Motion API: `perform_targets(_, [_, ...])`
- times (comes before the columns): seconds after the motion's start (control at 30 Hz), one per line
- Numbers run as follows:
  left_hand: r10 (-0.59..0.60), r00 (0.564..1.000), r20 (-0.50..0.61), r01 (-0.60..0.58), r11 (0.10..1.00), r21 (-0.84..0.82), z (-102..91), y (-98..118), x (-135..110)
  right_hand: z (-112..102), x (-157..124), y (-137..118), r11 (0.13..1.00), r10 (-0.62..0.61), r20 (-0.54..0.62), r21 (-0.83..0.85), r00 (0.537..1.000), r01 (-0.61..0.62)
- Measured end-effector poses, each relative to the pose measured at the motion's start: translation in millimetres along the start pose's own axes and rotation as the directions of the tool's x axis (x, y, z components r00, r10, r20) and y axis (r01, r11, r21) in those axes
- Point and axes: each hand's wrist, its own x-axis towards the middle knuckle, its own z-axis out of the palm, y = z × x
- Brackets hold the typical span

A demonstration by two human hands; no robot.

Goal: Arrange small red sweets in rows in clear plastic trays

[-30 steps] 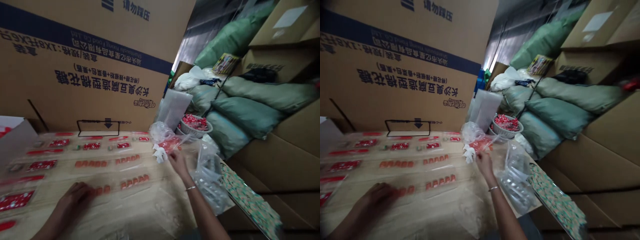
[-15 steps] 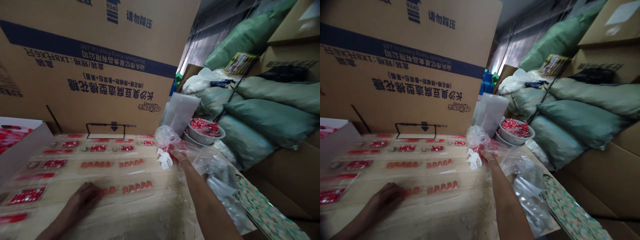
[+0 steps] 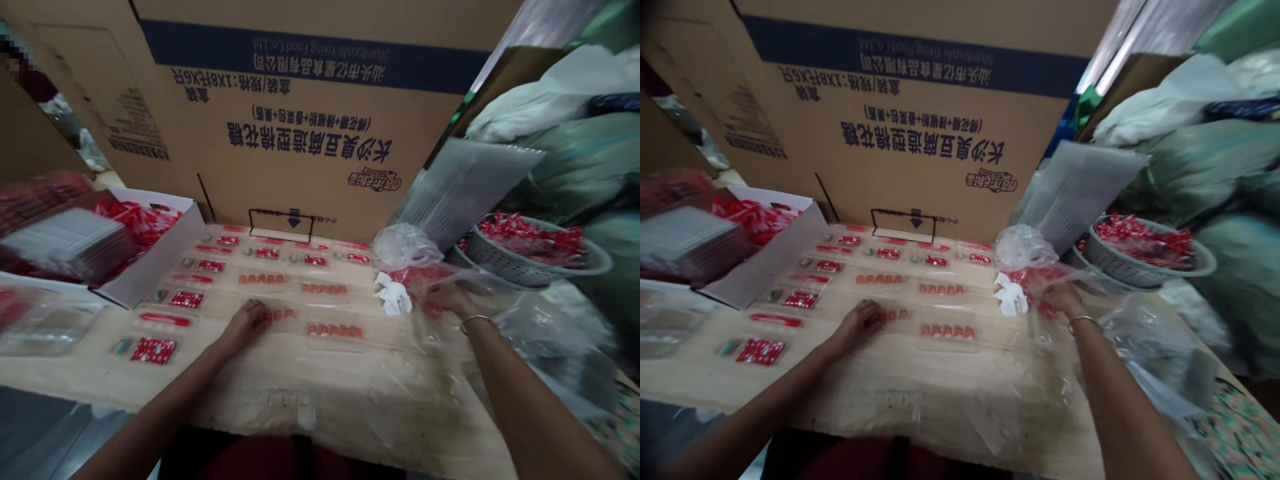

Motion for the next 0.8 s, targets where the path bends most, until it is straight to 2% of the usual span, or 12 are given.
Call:
perform_targets(0.1, [0.016, 0.997, -0.082, -0.014, 1.0, 0.022, -5.1, 3, -1, -11, -24, -6, 0.999, 0.032, 0.053, -0.044, 0.998, -0.03])
perform_targets(0.17, [0.048, 0.987, -0.15, -0.036, 0.996, 0.082, -8.4, 15, -9, -4, -53, -23, 0.999, 0.001, 0.045, -0.034, 0.999, 0.001])
perform_targets(0.2, [0.08, 0.986, -0.145, -0.064, 0.992, 0.108, -9.4, 25, -14, 5, -71, -36, 0.999, -0.04, 0.039, -0.011, 0.998, 0.041])
perform_targets(0.27, [0.172, 0.985, -0.024, -0.169, 0.98, 0.11, -10.4, 48, -29, 33, -109, -67, 0.987, -0.154, 0.063, 0.061, 0.986, 0.15])
perform_targets(0.33, [0.262, 0.949, 0.175, -0.273, 0.961, 0.044, -11.7, 68, -44, 68, -145, -100, 0.916, -0.354, 0.066, 0.226, 0.933, 0.332])
perform_targets(0.4, [0.267, 0.914, 0.307, -0.282, 0.959, 0.005, -16.7, 77, -55, 99, -171, -125, 0.861, -0.448, 0.103, 0.319, 0.888, 0.397])
perform_targets(0.43, [0.238, 0.913, 0.331, -0.255, 0.967, 0.008, -21.2, 76, -59, 110, -180, -134, 0.849, -0.466, 0.129, 0.344, 0.875, 0.402])
perform_targets(0.53, [0.136, 0.936, 0.323, -0.153, 0.988, 0.028, -38.0, 62, -66, 126, -192, -142, 0.834, -0.455, 0.168, 0.425, 0.875, 0.352])
perform_targets(0.63, [0.082, 0.966, 0.245, -0.081, 0.997, -0.014, -42.6, 56, -68, 125, -194, -140, 0.787, -0.403, 0.163, 0.565, 0.9, 0.25])
perform_targets(0.73, [0.006, 0.992, 0.124, 0.02, 0.977, -0.211, -24.8, 74, -59, 121, -195, -144, 0.697, -0.323, 0.241, 0.715, 0.915, 0.058])
perform_targets(0.8, [-0.051, 0.996, 0.07, 0.074, 0.919, -0.388, -7.4, 93, -47, 120, -198, -150, 0.637, -0.287, 0.307, 0.768, 0.907, -0.058])
